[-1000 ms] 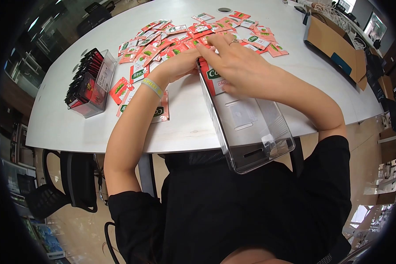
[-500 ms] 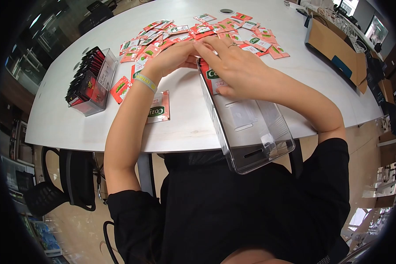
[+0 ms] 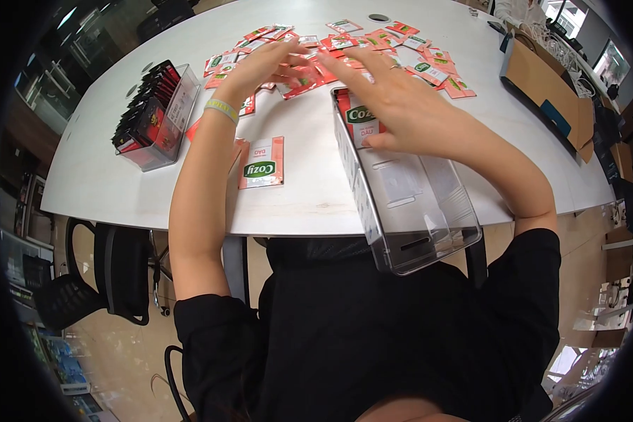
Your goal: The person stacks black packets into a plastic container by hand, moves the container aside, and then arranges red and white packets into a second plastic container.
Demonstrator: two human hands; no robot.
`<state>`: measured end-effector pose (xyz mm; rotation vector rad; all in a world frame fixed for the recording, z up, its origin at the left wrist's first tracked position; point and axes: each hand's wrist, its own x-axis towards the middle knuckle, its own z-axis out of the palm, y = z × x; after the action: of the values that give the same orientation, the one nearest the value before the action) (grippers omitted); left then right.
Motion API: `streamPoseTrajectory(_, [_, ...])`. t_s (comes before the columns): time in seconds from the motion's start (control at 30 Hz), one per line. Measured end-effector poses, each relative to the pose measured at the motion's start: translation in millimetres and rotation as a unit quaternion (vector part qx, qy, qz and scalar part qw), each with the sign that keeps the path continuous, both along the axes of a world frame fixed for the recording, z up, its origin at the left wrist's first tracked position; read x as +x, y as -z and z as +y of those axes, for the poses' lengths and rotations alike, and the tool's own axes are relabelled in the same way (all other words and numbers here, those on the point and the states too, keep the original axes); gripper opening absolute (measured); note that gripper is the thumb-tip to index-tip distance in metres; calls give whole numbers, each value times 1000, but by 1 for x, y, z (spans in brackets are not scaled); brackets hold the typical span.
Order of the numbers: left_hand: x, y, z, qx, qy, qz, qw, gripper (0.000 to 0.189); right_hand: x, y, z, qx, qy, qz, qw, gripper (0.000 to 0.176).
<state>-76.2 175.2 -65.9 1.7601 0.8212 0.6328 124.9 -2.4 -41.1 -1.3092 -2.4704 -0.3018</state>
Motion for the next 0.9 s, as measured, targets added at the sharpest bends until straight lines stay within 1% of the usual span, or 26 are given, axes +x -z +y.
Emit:
streamPoseTrajectory(0.03, [-4, -3, 4, 54, -57, 40, 996, 54, 2, -2, 1, -3, 2, 8, 1000, 98])
streamPoseTrajectory(0.07, [-10, -4, 10, 54, -62, 43, 996, 54, 4, -5, 2, -5, 4, 16, 1000, 97])
streamPoseTrajectory(0.1, [-19, 0, 18, 177, -163, 160, 957, 55, 7, -10, 3, -24, 10, 26, 999, 94])
streamPoseTrajectory(0.13, [-27, 3, 26, 292, -257, 271, 881, 56, 12, -11, 7, -24, 5, 27, 999, 94])
streamPoseTrajectory(0.17, [-36, 6, 33, 291, -261, 272, 879, 56, 17, -11, 10, -11, 11, 6, 1000, 92])
streamPoseTrajectory(0.23, [-51, 6, 40, 294, -263, 380, 837, 69, 22, -14, 9, 8, 35, -16, 999, 89])
streamPoseTrajectory(0.27, [-58, 6, 43, 294, -267, 381, 835, 69, 24, -14, 12, 9, 31, -15, 999, 89])
streamPoseTrajectory(0.33, [-65, -1, 36, 240, -202, 496, 810, 72, 31, -13, 23, 32, 12, 40, 999, 84])
streamPoseTrajectory(0.37, [-66, -5, 34, 202, -189, 492, 826, 75, 36, -11, 32, 41, -19, 96, 994, 71])
streamPoseTrajectory(0.4, [-66, -8, 27, 202, -188, 492, 826, 75, 36, -13, 38, 41, -18, 96, 994, 71])
streamPoseTrajectory(0.47, [-61, -12, 16, 173, -168, 511, 825, 71, 38, -18, 47, -79, 36, 227, 970, 54])
streamPoseTrajectory(0.5, [-61, -10, 19, 175, -167, 510, 826, 71, 43, -16, 55, -77, 37, 227, 970, 54])
streamPoseTrajectory(0.57, [-63, -5, 28, 120, -122, 504, 846, 69, 60, 5, 77, -98, -35, 339, 935, 43])
streamPoseTrajectory(0.6, [-62, -7, 27, 121, -123, 503, 847, 69, 66, 14, 86, -97, -36, 338, 936, 43])
streamPoseTrajectory(0.67, [-57, -9, 24, 126, -112, 524, 835, 66, 79, 35, 100, -106, 11, 356, 928, 33])
streamPoseTrajectory(0.73, [-57, -6, 29, 138, -107, 528, 831, 63, 85, 58, 106, -80, 6, 359, 930, 31])
streamPoseTrajectory(0.8, [-57, -6, 27, 175, -107, 436, 876, 59, 87, 73, 105, -62, 36, 316, 946, 30])
streamPoseTrajectory(0.83, [-54, -10, 25, 160, -94, 429, 884, 54, 88, 78, 107, -58, 25, 296, 953, 27])
streamPoseTrajectory(0.87, [-52, -11, 21, 159, -93, 428, 885, 54, 90, 81, 108, -59, 26, 295, 953, 27])
streamPoseTrajectory(0.9, [-50, -12, 17, 127, -71, 361, 921, 52, 87, 80, 107, -2, 17, 236, 972, 25])
